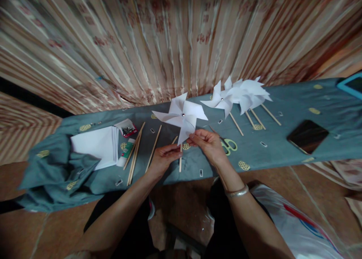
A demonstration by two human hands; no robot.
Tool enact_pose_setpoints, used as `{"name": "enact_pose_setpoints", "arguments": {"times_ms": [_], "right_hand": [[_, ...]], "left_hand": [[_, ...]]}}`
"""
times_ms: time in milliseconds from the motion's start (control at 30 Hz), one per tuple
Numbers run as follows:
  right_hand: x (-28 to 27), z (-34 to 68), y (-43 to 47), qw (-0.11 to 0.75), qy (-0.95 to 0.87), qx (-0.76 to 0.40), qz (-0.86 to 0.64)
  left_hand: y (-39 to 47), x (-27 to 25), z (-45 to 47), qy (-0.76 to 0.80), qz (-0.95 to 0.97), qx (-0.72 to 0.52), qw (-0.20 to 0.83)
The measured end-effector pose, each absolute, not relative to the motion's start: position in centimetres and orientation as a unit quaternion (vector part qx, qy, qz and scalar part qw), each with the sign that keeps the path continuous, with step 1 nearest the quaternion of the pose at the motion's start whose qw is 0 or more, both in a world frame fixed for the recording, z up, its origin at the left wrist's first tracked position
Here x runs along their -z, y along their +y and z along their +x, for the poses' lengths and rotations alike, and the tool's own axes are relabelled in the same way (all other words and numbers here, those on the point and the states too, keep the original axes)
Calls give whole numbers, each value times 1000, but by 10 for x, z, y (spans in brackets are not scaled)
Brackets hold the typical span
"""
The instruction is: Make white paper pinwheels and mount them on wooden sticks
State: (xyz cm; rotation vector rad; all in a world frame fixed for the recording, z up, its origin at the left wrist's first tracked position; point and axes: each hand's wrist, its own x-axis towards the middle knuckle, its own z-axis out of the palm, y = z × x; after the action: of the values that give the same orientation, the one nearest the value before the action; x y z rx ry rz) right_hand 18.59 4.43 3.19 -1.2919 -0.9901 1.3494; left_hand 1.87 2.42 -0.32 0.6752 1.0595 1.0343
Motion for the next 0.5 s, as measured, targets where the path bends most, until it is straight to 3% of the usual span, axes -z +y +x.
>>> {"name": "enact_pose_setpoints", "arguments": {"times_ms": [500], "right_hand": [[-33, 181, 43, 476, -428, -562, -524]], "left_hand": [[25, 1, 19, 471, 308, -458, 688]]}}
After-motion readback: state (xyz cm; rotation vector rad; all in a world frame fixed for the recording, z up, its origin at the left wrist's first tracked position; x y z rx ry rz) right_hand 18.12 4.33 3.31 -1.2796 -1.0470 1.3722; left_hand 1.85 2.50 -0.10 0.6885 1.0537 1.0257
